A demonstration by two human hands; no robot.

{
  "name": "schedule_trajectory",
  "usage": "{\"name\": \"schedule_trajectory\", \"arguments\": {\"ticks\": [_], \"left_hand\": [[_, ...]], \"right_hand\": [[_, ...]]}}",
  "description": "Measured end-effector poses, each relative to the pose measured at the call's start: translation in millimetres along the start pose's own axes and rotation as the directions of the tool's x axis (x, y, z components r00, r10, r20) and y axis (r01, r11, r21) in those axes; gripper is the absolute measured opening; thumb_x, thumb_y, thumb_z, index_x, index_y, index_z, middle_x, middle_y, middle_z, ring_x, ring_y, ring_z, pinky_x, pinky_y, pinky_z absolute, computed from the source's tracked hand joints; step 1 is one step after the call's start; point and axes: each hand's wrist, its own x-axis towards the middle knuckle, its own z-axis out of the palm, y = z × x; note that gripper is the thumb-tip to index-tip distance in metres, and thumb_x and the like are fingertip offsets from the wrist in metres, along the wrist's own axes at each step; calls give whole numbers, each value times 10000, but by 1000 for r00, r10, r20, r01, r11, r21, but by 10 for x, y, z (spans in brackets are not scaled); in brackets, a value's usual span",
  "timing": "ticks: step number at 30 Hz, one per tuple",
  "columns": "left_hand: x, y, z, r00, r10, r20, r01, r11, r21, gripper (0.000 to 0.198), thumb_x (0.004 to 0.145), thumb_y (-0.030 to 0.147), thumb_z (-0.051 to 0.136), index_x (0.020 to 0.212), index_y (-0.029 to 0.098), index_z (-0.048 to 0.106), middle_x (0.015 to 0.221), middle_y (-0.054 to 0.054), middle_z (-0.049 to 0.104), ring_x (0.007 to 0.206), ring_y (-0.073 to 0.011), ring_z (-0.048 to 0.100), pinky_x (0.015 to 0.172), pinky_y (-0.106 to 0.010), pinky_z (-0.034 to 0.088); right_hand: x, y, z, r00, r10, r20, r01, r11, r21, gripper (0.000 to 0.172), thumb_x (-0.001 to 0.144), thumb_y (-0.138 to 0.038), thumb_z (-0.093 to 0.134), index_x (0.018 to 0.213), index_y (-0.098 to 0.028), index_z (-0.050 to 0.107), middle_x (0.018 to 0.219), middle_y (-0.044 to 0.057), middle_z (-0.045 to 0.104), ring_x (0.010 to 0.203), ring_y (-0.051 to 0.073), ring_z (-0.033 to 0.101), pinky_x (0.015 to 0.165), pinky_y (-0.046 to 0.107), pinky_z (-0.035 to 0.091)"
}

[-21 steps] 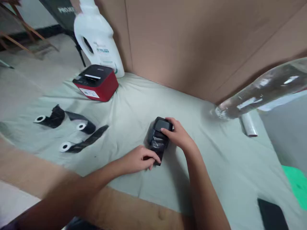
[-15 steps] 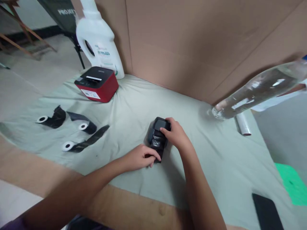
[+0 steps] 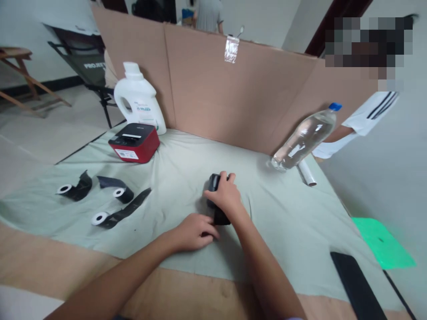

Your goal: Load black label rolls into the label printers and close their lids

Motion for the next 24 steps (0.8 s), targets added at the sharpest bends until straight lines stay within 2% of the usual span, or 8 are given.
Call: {"name": "schedule_trajectory", "arguments": {"ticks": [2,6,9,11,15,20,22,24], "left_hand": [[-1,16,0,1000,22,2,-22,1000,-6,282,843,164,631,994,290,833,1033,9,786,879,-168,720,796,-265,503],[16,29,7,1000,13,28,-13,1000,-6,281,838,150,635,988,287,829,1031,12,781,902,-162,716,804,-260,496],[28,41,13,1000,-12,23,12,1000,2,279,842,161,629,985,295,827,1023,16,781,908,-165,715,799,-265,491],[32,45,16,999,-22,24,22,1000,-2,280,839,162,629,984,295,827,1007,18,781,901,-164,713,790,-265,488],[47,23,44,999,-24,21,24,1000,-16,278,835,158,632,980,293,827,988,18,784,905,-169,711,799,-271,491],[36,123,-37,999,51,2,-51,996,-71,256,839,114,632,960,244,817,959,-18,773,950,-185,687,867,-292,509],[-45,222,-249,986,119,-117,-131,986,-100,234,851,114,633,957,230,806,999,-45,757,1015,-198,661,956,-326,499],[-192,272,-611,937,127,-326,-168,980,-102,205,890,164,620,976,242,789,1083,-59,736,1103,-221,631,1048,-388,465]], "right_hand": [[79,457,-155,999,-2,-37,4,999,46,728,767,-531,673,1410,-262,462,1373,153,426,942,271,688,883,430,540],[271,1654,-477,968,48,-248,-46,999,14,708,824,-480,640,1488,-284,494,1320,154,499,1250,331,578,1045,433,471],[389,2374,-669,921,183,-344,-212,976,-48,722,860,-549,603,1527,-301,486,1398,190,482,1294,385,552,1037,494,467],[438,2658,-750,891,280,-358,-318,947,-49,751,864,-596,585,1545,-301,471,1445,212,452,1264,404,578,1013,512,477],[492,2850,-805,877,361,-316,-396,917,-52,798,858,-639,572,1568,-300,435,1485,227,412,1232,427,600,972,524,489],[477,2783,-810,887,391,-247,-421,904,-81,812,877,-660,542,1588,-304,377,1540,276,338,1251,474,576,932,555,474],[435,2665,-775,851,383,-360,-448,887,-115,840,853,-678,570,1576,-285,399,1593,281,278,1334,536,474,960,627,436],[396,2446,-692,786,240,-569,-399,901,-171,848,853,-657,585,1574,-248,404,1651,260,201,1440,560,309,1055,687,337]]}}
